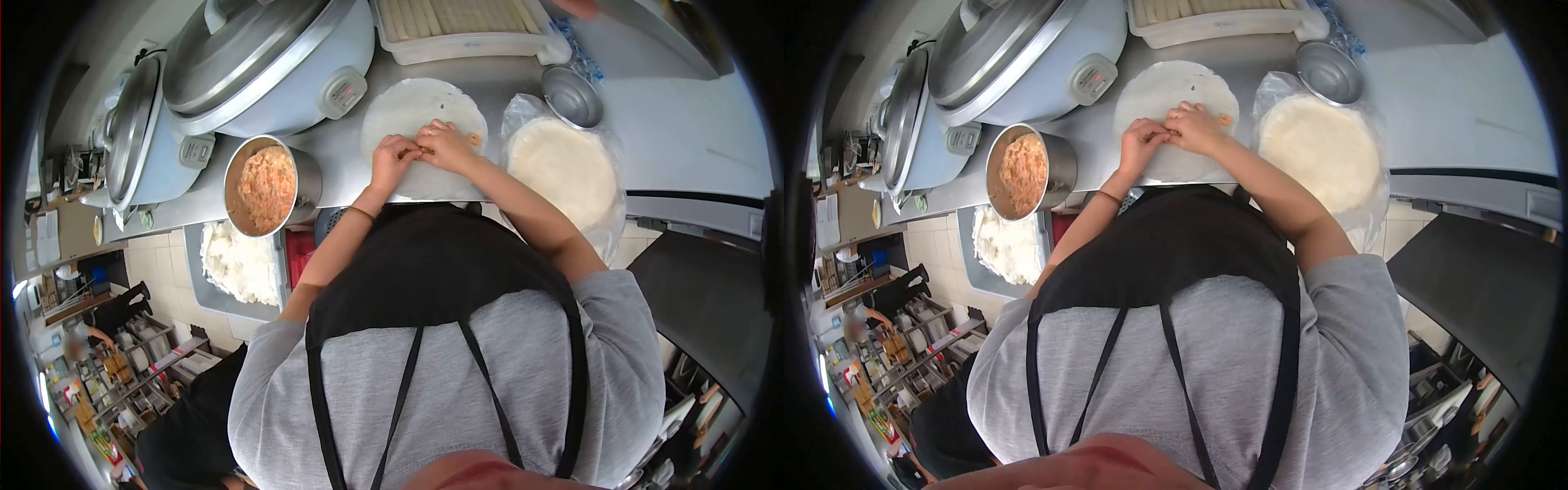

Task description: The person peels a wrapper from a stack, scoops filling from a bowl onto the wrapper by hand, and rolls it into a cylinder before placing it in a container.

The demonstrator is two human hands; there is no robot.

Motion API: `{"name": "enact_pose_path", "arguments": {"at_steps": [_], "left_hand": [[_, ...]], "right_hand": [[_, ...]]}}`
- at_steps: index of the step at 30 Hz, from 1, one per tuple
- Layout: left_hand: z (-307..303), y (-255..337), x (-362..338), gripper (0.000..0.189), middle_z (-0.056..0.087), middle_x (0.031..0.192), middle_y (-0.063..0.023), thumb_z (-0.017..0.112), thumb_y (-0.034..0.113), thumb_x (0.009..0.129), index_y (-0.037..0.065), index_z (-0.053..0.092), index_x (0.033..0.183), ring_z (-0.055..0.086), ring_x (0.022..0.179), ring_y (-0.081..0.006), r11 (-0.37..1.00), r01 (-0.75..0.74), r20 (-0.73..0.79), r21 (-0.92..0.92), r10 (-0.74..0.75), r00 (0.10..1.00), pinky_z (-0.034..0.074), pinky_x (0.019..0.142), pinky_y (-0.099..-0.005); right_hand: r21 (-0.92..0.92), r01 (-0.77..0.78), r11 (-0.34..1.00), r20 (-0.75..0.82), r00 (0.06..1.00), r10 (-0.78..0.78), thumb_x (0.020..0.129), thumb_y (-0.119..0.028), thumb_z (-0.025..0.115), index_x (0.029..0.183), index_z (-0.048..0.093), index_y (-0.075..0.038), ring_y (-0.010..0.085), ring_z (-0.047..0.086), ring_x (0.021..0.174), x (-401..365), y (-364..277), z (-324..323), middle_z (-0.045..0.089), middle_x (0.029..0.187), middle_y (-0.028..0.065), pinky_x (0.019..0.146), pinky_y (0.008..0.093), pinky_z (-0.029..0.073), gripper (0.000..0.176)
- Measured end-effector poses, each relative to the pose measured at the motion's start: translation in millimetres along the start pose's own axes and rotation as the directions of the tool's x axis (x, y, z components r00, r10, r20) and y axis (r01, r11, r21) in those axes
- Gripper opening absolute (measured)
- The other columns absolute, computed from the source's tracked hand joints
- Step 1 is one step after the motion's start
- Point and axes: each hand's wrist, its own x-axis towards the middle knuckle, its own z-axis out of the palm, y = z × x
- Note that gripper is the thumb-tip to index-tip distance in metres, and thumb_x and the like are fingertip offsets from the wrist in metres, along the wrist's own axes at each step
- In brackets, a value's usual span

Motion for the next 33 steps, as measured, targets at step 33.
{"name": "enact_pose_path", "arguments": {"at_steps": [33], "left_hand": [[55.9,17.4,31.1,0.007,0.062,0.077,-0.0076,0.07,0.006,0.068,0.004,0.066,0.074,0.059,0.073,-0.0247,1.0,0.017,0.113,-0.026,-0.014,0.993,0.048,0.066,-0.0335]], "right_hand": [[-0.044,-0.08,0.996,-0.119,0.99,0.075,0.07,-0.034,0.069,0.085,0.067,-0.016,0.0182,0.048,0.099,-41.2,49.4,-32.4,0.058,0.094,-0.0057,0.084,0.0384,0.035,0.024]]}}
